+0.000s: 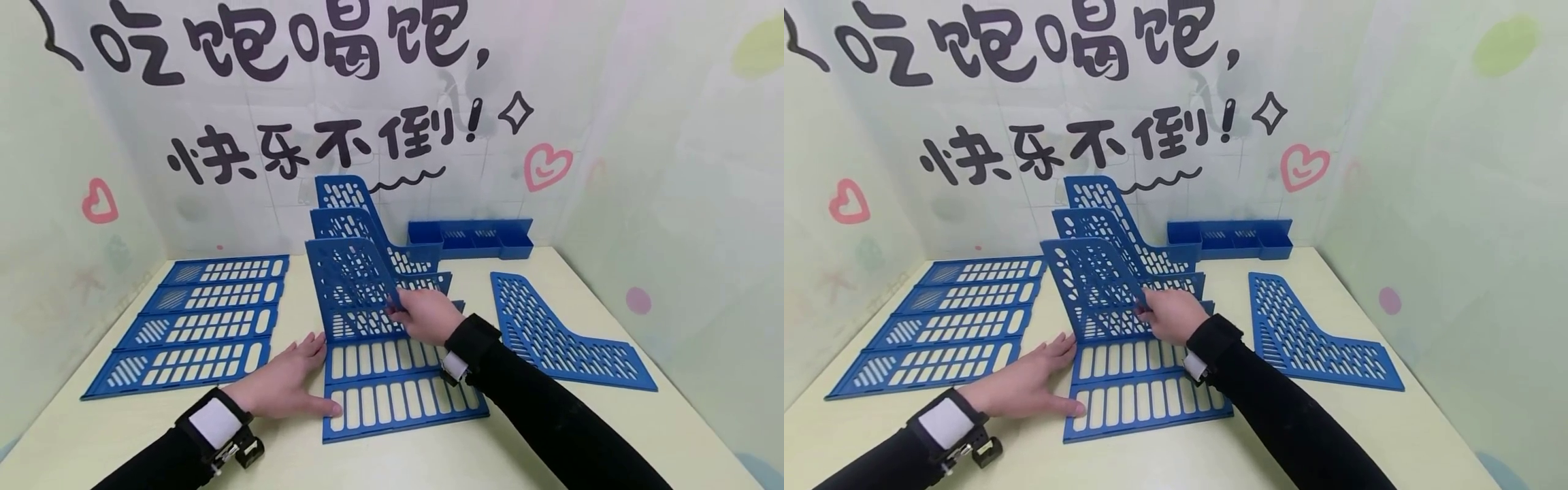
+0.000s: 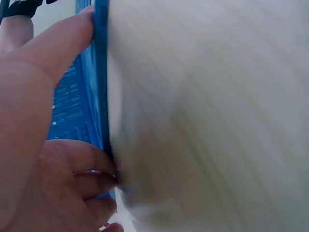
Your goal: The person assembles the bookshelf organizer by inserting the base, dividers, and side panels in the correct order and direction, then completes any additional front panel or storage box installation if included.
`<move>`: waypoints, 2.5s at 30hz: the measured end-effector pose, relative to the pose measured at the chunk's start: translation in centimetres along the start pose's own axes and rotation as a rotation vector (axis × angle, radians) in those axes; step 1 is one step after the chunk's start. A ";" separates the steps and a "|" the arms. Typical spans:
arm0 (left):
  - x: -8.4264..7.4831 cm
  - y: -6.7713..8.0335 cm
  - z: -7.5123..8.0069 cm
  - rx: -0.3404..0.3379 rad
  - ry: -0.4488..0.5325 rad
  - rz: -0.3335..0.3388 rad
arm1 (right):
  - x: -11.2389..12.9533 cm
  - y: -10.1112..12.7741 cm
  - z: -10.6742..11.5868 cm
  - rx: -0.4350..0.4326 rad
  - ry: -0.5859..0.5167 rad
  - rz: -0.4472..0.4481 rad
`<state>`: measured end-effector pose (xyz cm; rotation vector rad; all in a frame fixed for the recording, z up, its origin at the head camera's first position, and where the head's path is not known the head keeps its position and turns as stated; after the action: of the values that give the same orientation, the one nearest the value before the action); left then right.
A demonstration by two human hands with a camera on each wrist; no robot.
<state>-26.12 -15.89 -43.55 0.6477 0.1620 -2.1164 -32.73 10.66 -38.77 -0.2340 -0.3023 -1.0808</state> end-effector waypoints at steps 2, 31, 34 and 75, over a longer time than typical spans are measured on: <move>0.0 0.3 -0.5 -0.003 -0.012 0.008 | -0.1 0.4 -0.1 0.025 -0.019 0.006; -0.5 -0.2 -0.7 -0.051 -0.037 -0.078 | -21.5 15.7 7.3 0.105 0.197 -0.549; -0.4 -0.7 -0.7 -0.048 -0.030 -0.078 | -21.4 15.7 7.4 0.079 0.215 -0.547; -0.1 -0.5 0.5 -0.004 -0.037 -0.017 | -17.5 14.4 8.5 -0.226 0.110 -0.106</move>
<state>-26.70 -15.68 -43.11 0.6065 0.1520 -2.1428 -28.63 34.50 -37.57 -0.3621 -0.0944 -1.2289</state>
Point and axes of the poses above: each hand's wrist, its own y-axis away from the middle knuckle, its own z-axis out of the back of the hand, x = y × z, the point moved 3 cm from there along -y, towards the middle knuckle, and after that the axes turned 8 degrees about -z, right-handed, at the moved point
